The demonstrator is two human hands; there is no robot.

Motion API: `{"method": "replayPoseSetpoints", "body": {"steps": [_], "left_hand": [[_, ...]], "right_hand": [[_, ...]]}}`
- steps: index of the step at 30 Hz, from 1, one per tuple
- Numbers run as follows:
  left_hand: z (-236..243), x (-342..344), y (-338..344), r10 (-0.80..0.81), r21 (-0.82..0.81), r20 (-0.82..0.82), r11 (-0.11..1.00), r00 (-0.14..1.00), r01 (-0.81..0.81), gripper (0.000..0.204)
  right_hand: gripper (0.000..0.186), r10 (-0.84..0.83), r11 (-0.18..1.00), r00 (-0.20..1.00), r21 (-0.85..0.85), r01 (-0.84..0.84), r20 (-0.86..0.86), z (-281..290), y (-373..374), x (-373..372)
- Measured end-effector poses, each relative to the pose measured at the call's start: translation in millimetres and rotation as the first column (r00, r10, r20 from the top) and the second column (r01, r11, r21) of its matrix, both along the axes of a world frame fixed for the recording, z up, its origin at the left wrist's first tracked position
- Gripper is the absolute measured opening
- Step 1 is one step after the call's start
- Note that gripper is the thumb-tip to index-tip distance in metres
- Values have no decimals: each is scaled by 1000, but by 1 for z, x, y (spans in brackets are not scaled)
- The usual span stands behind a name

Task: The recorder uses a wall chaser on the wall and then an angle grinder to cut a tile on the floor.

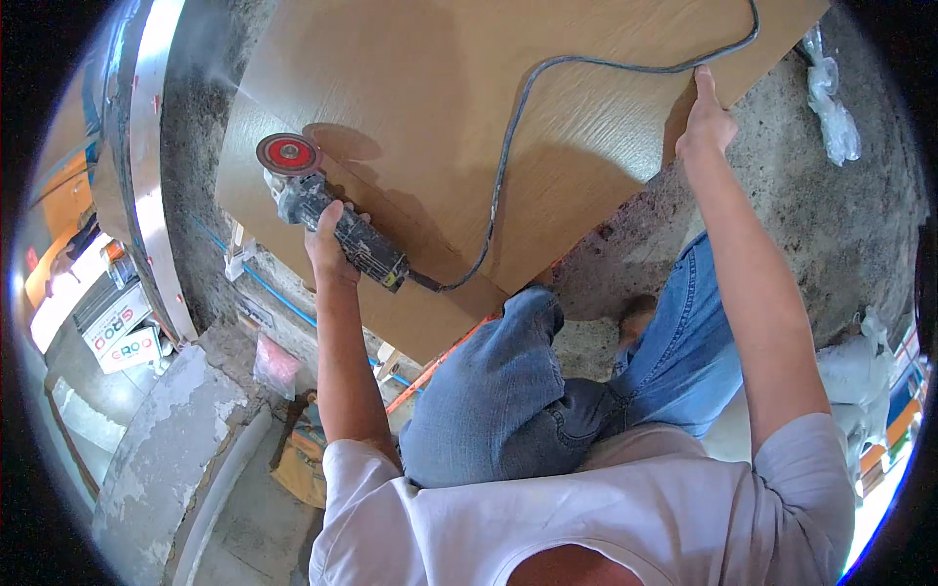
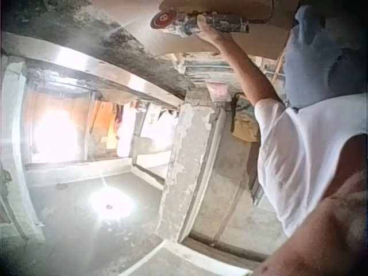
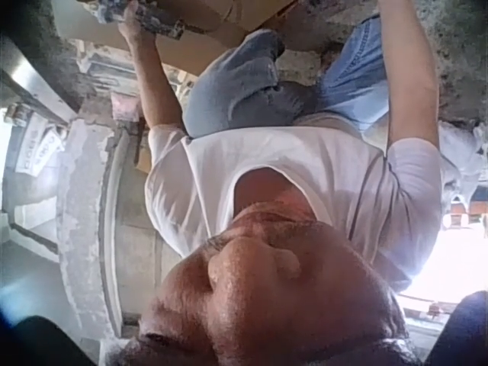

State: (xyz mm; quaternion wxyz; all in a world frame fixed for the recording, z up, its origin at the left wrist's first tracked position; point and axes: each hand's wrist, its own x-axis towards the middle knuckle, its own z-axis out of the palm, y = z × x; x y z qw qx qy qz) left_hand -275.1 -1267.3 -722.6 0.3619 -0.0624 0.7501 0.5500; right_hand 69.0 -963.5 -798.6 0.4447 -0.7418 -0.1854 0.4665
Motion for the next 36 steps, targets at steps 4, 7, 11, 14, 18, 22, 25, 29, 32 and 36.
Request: {"method": "replayPoseSetpoints", "body": {"steps": [4, 7, 11, 14, 18, 22, 25, 29, 32, 36], "left_hand": [[5, 8, 3, 9, 8, 20, 1000, 1000, -9, 35], [5, 10, 2, 5, 15, 7, 1000, 1000, -5, 35], [3, 15, 1, 16, 13, -18, 1000, 1000, -16, 37], [4, 17, -1, 21, -2, 7, 1000, 1000, -21, 38], [2, 18, -6, 13, 8, 19, 1000, 1000, -13, 39], [3, 22, -9, 6, 12, 29, 1000, 1000, -6, 39], [4, 26, -9, 0, 19, 25, 1000, 1000, 0, 39], [4, 31, -8, 2, 30, 10, 1000, 1000, -2, 38], [6, 36, -6, 0, 25, -5, 1000, 1000, 0, 39], [5, 34, -14, 25, 33, -14, 999, 1000, -24, 40]], "right_hand": [[65, 11, 999, 1000, -31, -11, 4, -3, 1, 3], [65, -3, 1000, 1000, -27, 3, 7, 0, 2, 1], [64, -5, 999, 1000, -40, 6, 21, 0, 3, 2], [58, -18, 1000, 1000, -16, 18, 6, -1, 2, 1], [52, -46, 999, 998, -5, 46, 34, -10, 4, 3], [52, -31, 999, 995, -29, 34, 91, -11, 1, 2], [53, -32, 999, 999, 44, 32, 2, -12, 0, 3], [52, -30, 999, 999, 30, 29, 39, -11, 2, 3], [56, -14, 1000, 999, -9, 14, 42, -10, 3, 5], [62, 3, 999, 1000, -48, -2, 15, 3, -2, -5]]}}
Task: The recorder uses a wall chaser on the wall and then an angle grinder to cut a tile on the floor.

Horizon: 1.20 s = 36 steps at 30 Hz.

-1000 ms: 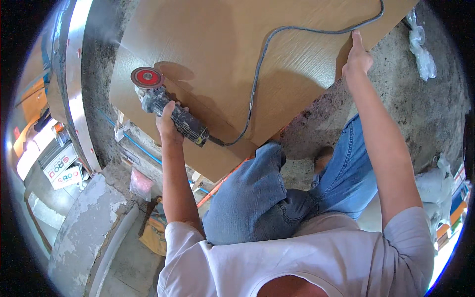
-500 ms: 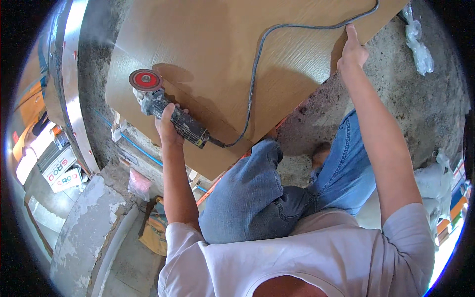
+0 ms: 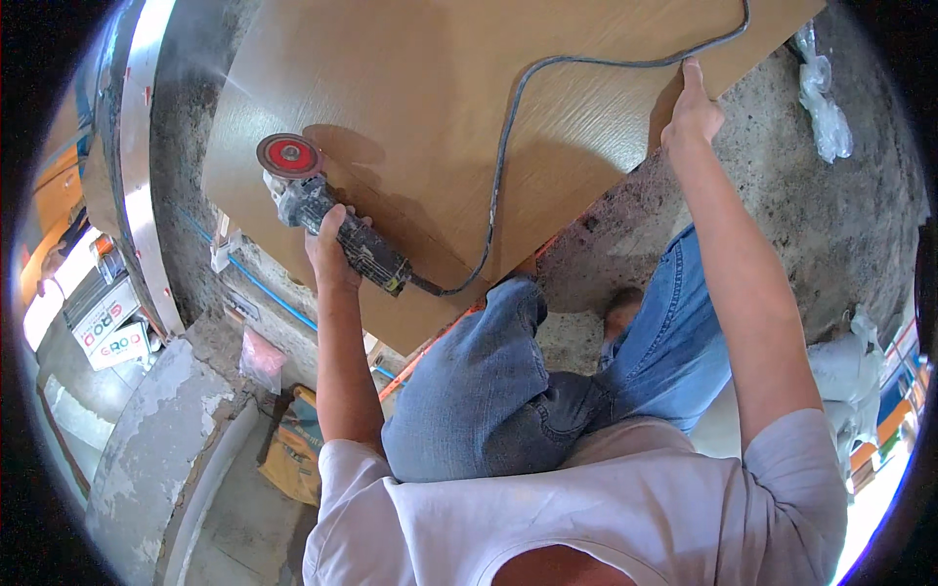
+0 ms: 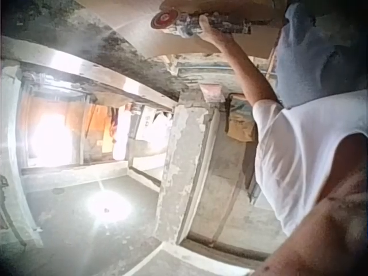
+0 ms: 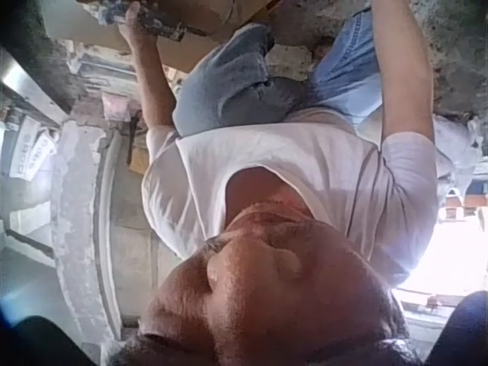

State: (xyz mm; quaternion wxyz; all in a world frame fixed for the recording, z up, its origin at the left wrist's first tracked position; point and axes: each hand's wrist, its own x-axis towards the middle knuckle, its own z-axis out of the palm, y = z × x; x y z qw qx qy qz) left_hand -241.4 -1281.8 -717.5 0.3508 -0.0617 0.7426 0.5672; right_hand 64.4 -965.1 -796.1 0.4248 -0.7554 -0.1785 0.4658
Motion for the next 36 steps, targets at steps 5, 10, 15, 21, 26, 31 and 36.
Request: {"method": "replayPoseSetpoints", "body": {"steps": [5, 10, 15, 21, 26, 31, 36], "left_hand": [[-3, 5, 6, -25, 0, -22, 1000, 999, 25, 40], [-2, 6, 2, 1, 0, -10, 1000, 1000, -1, 39], [4, 10, -19, 61, 146, -26, 988, 998, -56, 34], [94, 46, -33, 181, 342, -82, 929, 980, -143, 30], [140, 69, -74, 231, 352, -217, 925, 949, -145, 39], [172, 93, -77, 367, 395, -235, 882, 900, -257, 36], [201, 96, -62, 308, 380, -264, 904, 914, -194, 33]], "right_hand": [[64, 5, 996, 1000, 91, -5, 2, -11, 2, 7], [63, 23, 999, 999, -32, -22, 26, 3, 1, 3], [59, 270, 961, 959, -79, -263, 87, -23, 12, 34], [49, 315, 943, 922, -35, -331, -223, -8, 19, 45], [48, 385, 921, 890, 35, -389, -245, -18, 14, 45], [49, 376, 923, 892, 17, -384, -249, -29, 18, 46], [46, 405, 910, 864, 40, -412, -301, -40, 29, 53]]}}
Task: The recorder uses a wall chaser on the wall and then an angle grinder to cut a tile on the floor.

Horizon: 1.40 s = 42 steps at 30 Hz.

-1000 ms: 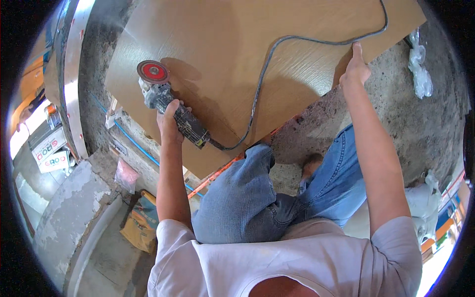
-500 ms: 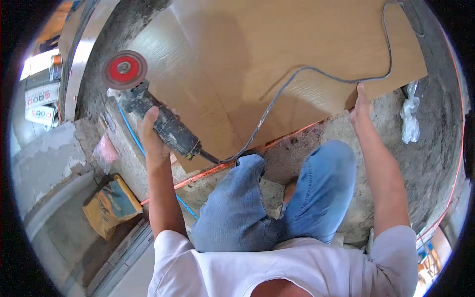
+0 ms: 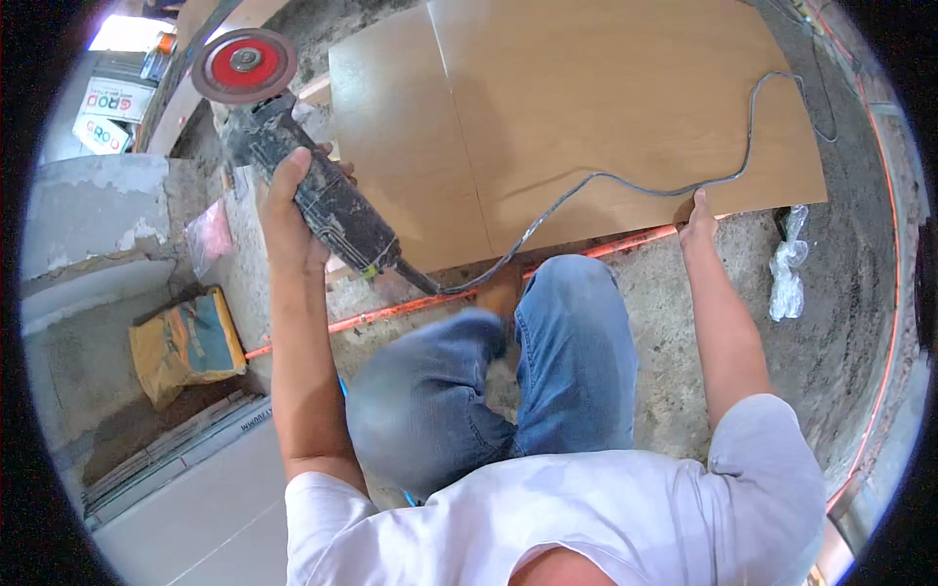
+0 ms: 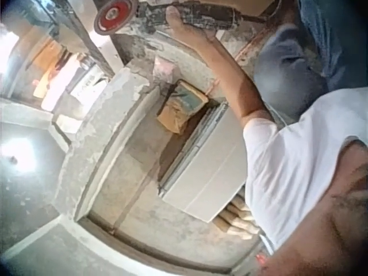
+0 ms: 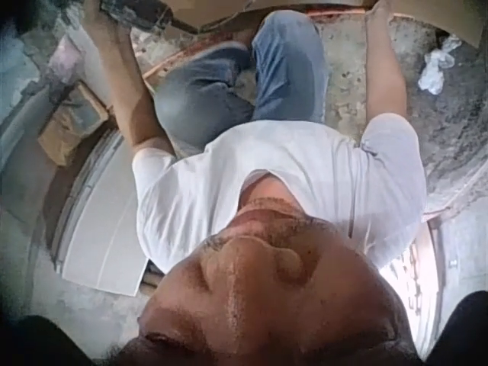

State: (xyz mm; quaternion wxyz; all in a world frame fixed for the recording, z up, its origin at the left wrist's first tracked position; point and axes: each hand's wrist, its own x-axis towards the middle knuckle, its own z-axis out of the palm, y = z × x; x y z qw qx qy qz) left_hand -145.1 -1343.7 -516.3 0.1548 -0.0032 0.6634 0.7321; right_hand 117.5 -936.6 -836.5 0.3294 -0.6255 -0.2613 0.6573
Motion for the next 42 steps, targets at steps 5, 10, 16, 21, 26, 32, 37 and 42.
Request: {"method": "replayPoseSetpoints", "body": {"steps": [5, 10, 16, 21, 26, 32, 37, 42], "left_hand": [[0, -4, 11, -91, 64, 43, 994, 995, 88, 34], [-53, -17, 21, -186, 103, 194, 980, 963, 169, 36], [-142, -45, 27, -291, -19, 168, 954, 942, 298, 31], [-187, -66, 43, -318, -31, 189, 944, 929, 329, 29], [-202, -75, 57, -319, -66, 183, 940, 930, 336, 37], [-213, -84, 56, -311, -91, 207, 938, 928, 335, 43], [-225, -86, 47, -270, -103, 277, 946, 922, 308, 38], [-221, -85, 50, -286, -68, 282, 946, 916, 317, 36]], "right_hand": [[41, -19, 1000, 999, -21, 18, -31, -11, 8, 7], [36, 59, 996, 988, -55, -68, -142, -16, 22, 26], [40, 198, 975, 964, -69, -213, -179, 5, 10, 27], [39, 217, 970, 963, -78, -231, -162, 9, 12, 30], [40, 277, 951, 953, -107, -291, -124, 9, 14, 32], [40, 334, 941, 934, -9, -338, -128, 19, 6, 29], [34, 400, 916, 912, 5, -402, -92, 27, -5, 24], [34, 453, 891, 886, 10, -454, -96, 25, 6, 34]]}}
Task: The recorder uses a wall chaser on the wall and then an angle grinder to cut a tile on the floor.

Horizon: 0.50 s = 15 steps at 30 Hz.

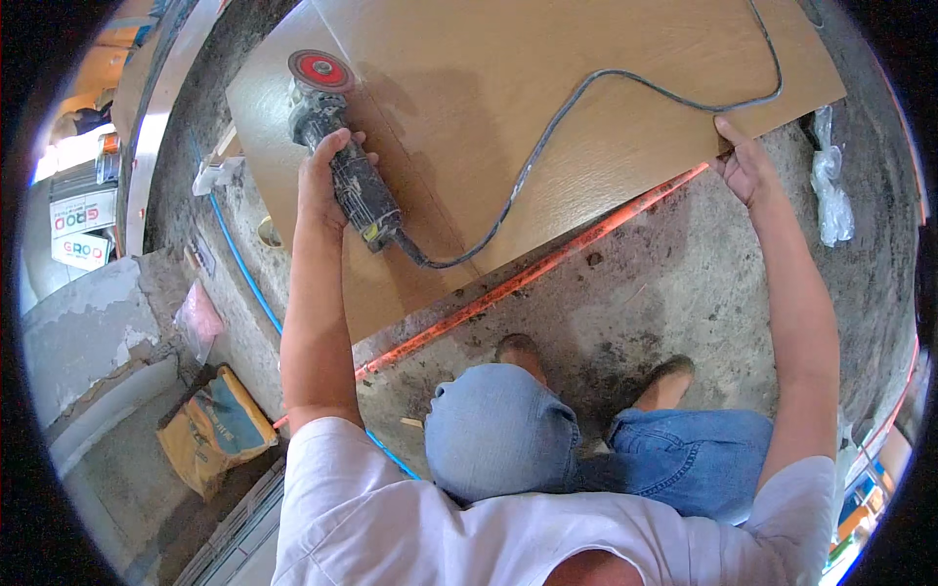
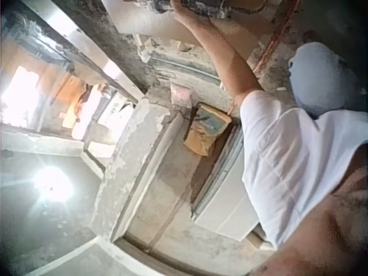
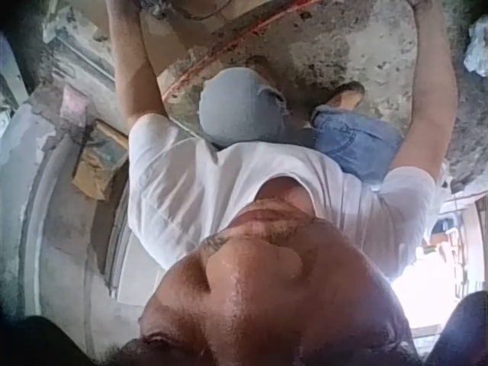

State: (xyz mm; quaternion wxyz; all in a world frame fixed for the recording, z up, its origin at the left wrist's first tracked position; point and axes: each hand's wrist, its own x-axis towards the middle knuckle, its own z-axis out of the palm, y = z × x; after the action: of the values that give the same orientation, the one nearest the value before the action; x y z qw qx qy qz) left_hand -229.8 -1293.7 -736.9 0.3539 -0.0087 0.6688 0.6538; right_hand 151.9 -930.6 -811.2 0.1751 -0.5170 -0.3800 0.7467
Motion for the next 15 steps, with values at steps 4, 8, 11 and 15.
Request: {"method": "replayPoseSetpoints", "body": {"steps": [4, 8, 11, 15], "left_hand": [[4, -8, 0, 9, -56, 82, 998, 997, -4, 35], [4, -6, 4, -18, -49, 32, 999, 999, 19, 34], [2, -9, 5, -18, -56, 43, 998, 999, 21, 32], [2, -11, 3, -35, -67, 71, 997, 997, 40, 31]], "right_hand": [[32, -21, 999, 999, 30, 22, -29, 6, -7, -9], [33, -25, 999, 998, -22, 24, -61, 1, 0, -8], [32, -22, 1000, 998, 7, 22, -51, -3, 3, -6], [29, -13, 1000, 999, -9, 13, -42, -7, 2, -8]]}}
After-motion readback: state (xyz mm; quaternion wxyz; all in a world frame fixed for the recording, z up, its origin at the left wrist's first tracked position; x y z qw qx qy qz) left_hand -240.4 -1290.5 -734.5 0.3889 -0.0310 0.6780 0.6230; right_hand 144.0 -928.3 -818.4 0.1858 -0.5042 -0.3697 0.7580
